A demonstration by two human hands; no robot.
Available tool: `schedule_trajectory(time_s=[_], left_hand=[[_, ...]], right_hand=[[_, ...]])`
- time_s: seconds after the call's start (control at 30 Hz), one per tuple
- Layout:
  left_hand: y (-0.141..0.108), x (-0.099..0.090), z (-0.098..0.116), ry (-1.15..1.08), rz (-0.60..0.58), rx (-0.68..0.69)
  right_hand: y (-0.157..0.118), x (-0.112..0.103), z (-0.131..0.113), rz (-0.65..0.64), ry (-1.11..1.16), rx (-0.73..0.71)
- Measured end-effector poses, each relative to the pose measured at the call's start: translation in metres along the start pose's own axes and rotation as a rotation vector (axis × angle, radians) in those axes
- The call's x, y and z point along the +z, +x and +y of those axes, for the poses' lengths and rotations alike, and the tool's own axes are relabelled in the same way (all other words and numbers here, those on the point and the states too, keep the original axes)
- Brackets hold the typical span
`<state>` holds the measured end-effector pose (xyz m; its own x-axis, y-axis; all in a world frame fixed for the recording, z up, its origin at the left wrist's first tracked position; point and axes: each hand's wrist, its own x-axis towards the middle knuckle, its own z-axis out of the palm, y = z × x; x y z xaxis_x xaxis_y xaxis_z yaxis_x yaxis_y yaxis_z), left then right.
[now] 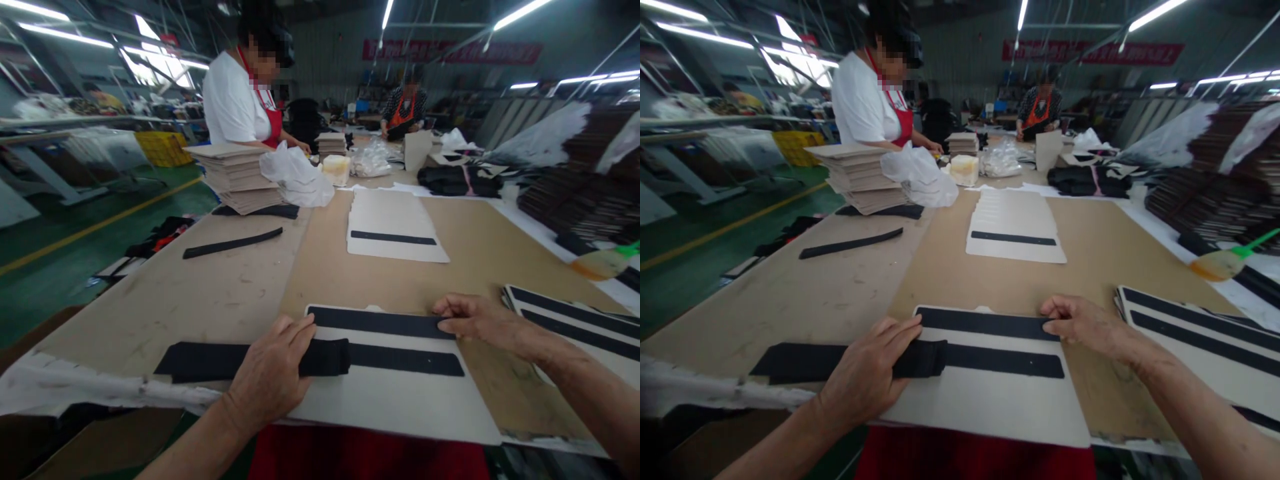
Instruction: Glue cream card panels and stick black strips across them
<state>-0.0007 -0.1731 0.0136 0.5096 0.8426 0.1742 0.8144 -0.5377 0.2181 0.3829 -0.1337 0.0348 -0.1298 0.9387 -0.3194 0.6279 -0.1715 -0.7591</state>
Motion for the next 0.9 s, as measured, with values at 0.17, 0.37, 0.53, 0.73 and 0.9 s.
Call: schedule_trajectory(time_s=[0.17, 0.37, 0.53, 0.73, 0.9], left_hand=[[0.000, 0.001, -0.002, 0.019, 0.006, 0.013], [0.000, 0.005, -0.006, 0.042, 0.025, 0.047], [0.000, 0.005, -0.006, 0.051, 0.027, 0.052], [-0.002, 0.008, -0.009, 0.062, 0.061, 0.067], [-0.001, 0.009, -0.010, 0.061, 0.074, 0.087]], right_hand=[[-0.010, 0.022, 0.004, 0.094, 0.161, 0.046], [-0.008, 0.025, 0.010, 0.148, 0.161, 0.041], [-0.006, 0.027, 0.018, 0.190, 0.065, 0.038], [0.000, 0.029, 0.032, 0.271, -0.162, -0.068], [-0.001, 0.030, 0.023, 0.273, -0.292, -0.030]])
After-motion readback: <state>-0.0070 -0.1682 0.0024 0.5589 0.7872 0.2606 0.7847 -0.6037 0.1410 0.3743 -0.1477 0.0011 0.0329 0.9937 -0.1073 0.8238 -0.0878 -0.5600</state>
